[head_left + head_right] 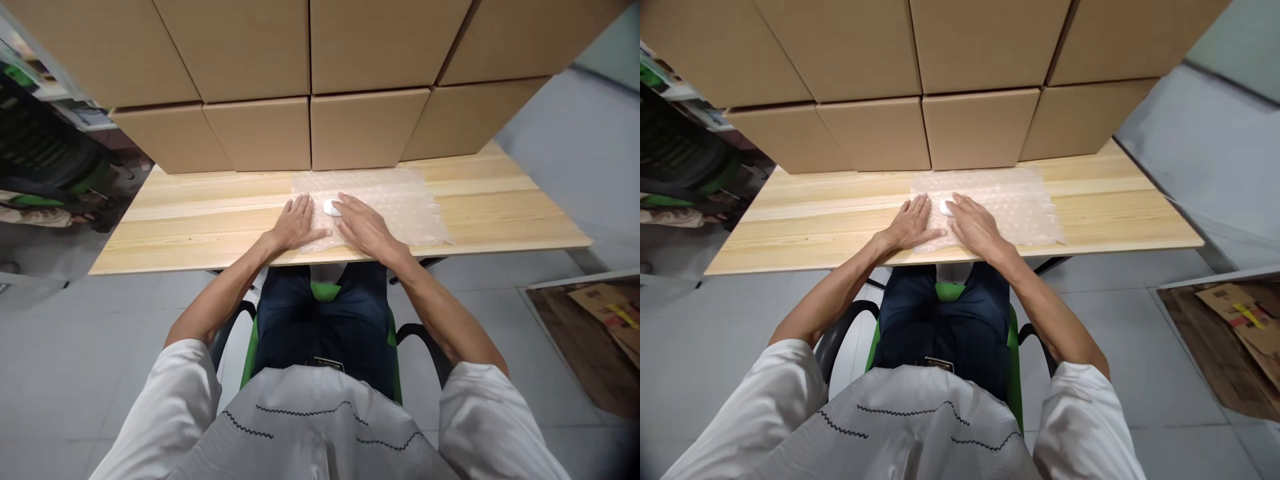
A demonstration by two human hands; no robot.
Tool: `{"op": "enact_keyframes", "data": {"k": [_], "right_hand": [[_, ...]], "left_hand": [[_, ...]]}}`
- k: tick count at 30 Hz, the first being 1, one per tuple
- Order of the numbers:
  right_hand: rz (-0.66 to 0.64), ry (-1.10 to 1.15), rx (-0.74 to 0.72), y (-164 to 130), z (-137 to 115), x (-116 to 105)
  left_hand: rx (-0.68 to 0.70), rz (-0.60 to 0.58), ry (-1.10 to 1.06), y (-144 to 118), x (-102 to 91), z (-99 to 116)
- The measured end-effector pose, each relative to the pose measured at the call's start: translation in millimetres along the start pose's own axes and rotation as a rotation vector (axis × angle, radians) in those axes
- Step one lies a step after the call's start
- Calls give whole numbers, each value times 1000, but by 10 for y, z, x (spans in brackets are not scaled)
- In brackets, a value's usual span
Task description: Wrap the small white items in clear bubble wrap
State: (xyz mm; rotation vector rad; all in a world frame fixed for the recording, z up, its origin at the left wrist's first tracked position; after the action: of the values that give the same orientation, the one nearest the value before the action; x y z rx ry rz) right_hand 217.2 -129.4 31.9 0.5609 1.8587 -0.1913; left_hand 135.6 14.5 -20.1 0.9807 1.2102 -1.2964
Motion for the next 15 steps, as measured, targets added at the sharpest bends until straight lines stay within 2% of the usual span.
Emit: {"op": "enact_keyframes", "data": {"k": [3, 6, 15], "right_hand": [[-26, -30, 8, 146, -97, 156], [0, -39, 61, 183, 20, 197], [160, 153, -33, 153, 312, 210]], "left_hand": [[-34, 12, -12, -23, 20, 33], [-34, 17, -50, -95, 3, 85], [230, -42, -289, -656, -57, 155]]}}
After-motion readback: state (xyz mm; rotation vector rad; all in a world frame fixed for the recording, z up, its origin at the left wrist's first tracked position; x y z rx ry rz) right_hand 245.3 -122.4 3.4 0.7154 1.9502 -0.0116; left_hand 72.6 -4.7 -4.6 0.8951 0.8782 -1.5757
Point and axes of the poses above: each hand's wrist, its own y-axis towards the middle knuckle, its own x-axis out of the palm, z = x × y, the point moved 10 cm from there along y, towards the middle knuckle, and after that the axes turned 12 degrees about x, right-handed, at the moved point
